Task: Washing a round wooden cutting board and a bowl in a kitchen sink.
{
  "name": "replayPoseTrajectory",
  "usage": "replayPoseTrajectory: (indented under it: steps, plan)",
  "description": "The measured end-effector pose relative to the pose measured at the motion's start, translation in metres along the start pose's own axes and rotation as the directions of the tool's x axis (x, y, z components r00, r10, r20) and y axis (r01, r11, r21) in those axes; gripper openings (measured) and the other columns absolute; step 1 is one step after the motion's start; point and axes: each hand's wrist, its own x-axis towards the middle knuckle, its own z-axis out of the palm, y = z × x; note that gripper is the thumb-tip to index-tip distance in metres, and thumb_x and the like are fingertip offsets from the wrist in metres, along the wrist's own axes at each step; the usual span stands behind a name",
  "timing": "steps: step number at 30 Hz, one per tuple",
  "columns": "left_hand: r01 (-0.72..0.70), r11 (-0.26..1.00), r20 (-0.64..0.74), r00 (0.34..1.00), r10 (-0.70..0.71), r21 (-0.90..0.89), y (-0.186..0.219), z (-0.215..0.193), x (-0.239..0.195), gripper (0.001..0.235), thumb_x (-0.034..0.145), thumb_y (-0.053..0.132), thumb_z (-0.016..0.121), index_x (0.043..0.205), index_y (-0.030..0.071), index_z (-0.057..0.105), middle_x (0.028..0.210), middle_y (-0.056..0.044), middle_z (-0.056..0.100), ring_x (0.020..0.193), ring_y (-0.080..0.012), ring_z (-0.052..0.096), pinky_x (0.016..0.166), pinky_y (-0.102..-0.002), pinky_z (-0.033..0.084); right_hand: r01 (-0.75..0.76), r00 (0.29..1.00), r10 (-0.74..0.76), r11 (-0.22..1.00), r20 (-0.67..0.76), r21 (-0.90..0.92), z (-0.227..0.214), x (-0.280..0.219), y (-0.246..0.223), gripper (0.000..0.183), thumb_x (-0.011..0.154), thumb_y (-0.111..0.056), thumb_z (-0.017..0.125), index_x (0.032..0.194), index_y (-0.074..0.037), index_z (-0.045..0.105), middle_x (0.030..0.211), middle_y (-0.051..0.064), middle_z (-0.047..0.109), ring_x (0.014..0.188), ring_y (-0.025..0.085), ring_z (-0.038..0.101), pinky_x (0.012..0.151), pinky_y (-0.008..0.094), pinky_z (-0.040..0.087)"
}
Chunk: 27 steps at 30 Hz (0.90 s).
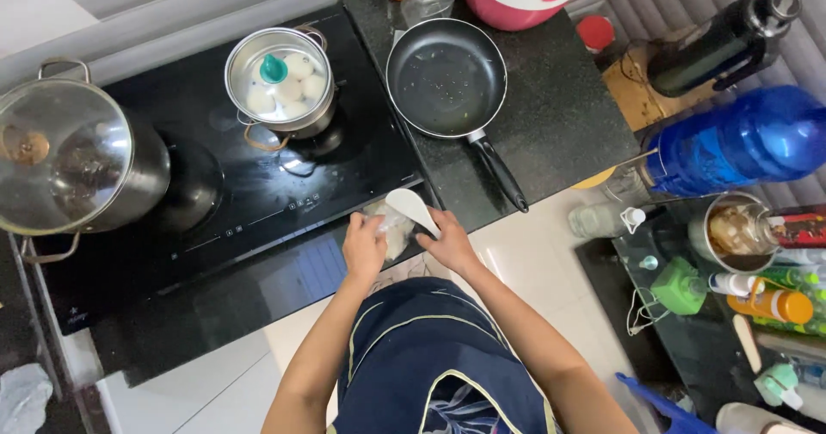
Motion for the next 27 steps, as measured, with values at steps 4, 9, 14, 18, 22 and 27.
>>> replayPoseTrajectory:
  steps: [4, 9, 14, 18, 22, 27]
  plan:
    - [0.096, 0.986, -0.038, 0.994, -0.102, -0.135, 0.003, -0.009, 0.01, 0.029, 0.081, 0.007, 0.068, 0.109, 0.013, 0.075, 0.106, -0.013, 0.064, 0.087, -0.0371, 0.067, 0.076, -0.045, 0.055, -0.01, 0.995, 0.008, 1.0, 0.096, 0.021, 0.003, 0.007, -0.009, 0.073, 0.075, -0.027, 0.083, 0.142, -0.013, 0.057, 0.116, 0.017, 0.065, 0.117, 0.034, 0.062, 0.1, 0.04, 0.049]
    - [0.14, 0.976, -0.113, 0.981, -0.16, -0.168, -0.008, 0.003, 0.014, 0.032, 0.076, 0.009, 0.075, 0.107, 0.005, 0.069, 0.093, -0.017, 0.068, 0.082, -0.0363, 0.068, 0.073, -0.047, 0.053, -0.013, 0.975, -0.004, 0.997, 0.221, 0.072, 0.012, 0.013, -0.06, 0.109, 0.063, -0.025, 0.089, 0.157, -0.018, 0.036, 0.126, 0.02, 0.058, 0.12, 0.037, 0.057, 0.1, 0.043, 0.046]
    - [0.344, 0.886, -0.027, 0.929, -0.37, -0.312, 0.024, -0.037, 0.011, 0.036, 0.082, 0.011, 0.074, 0.117, 0.009, 0.068, 0.081, -0.011, 0.069, 0.068, -0.0252, 0.066, 0.065, -0.039, 0.053, -0.008, 0.999, 0.006, 0.999, 0.05, 0.037, 0.073, 0.029, 0.028, 0.058, 0.078, -0.024, 0.082, 0.131, -0.01, 0.063, 0.112, 0.018, 0.07, 0.106, 0.036, 0.068, 0.091, 0.044, 0.054]
    - [0.41, 0.752, 0.138, 0.907, -0.399, -0.517, -0.012, -0.03, 0.007, 0.031, 0.087, 0.007, 0.073, 0.118, 0.01, 0.075, 0.078, -0.006, 0.069, 0.065, -0.0117, 0.063, 0.06, -0.029, 0.051, -0.106, 0.994, 0.101, 0.966, 0.033, 0.236, 0.057, 0.03, 0.021, 0.028, 0.088, -0.027, 0.073, 0.108, -0.009, 0.076, 0.094, 0.011, 0.078, 0.089, 0.026, 0.077, 0.081, 0.04, 0.058]
    - [0.437, 0.672, 0.114, 0.876, -0.469, -0.598, -0.003, -0.027, 0.01, 0.035, 0.087, 0.007, 0.073, 0.121, 0.009, 0.07, 0.078, -0.005, 0.067, 0.063, -0.0105, 0.063, 0.056, -0.027, 0.053, -0.08, 0.992, 0.048, 0.957, 0.121, 0.278, 0.049, 0.028, 0.009, 0.03, 0.082, -0.023, 0.073, 0.109, -0.008, 0.076, 0.096, 0.011, 0.079, 0.089, 0.024, 0.076, 0.081, 0.037, 0.058]
    - [0.344, 0.772, 0.048, 0.924, -0.378, -0.534, 0.018, -0.014, 0.005, 0.039, 0.087, 0.014, 0.076, 0.123, 0.006, 0.061, 0.088, -0.007, 0.071, 0.076, -0.0138, 0.069, 0.067, -0.028, 0.055, 0.201, 0.979, -0.204, 0.933, -0.019, 0.298, 0.061, 0.015, -0.028, 0.058, 0.067, -0.016, 0.087, 0.118, 0.001, 0.067, 0.104, 0.015, 0.072, 0.095, 0.024, 0.067, 0.078, 0.036, 0.052]
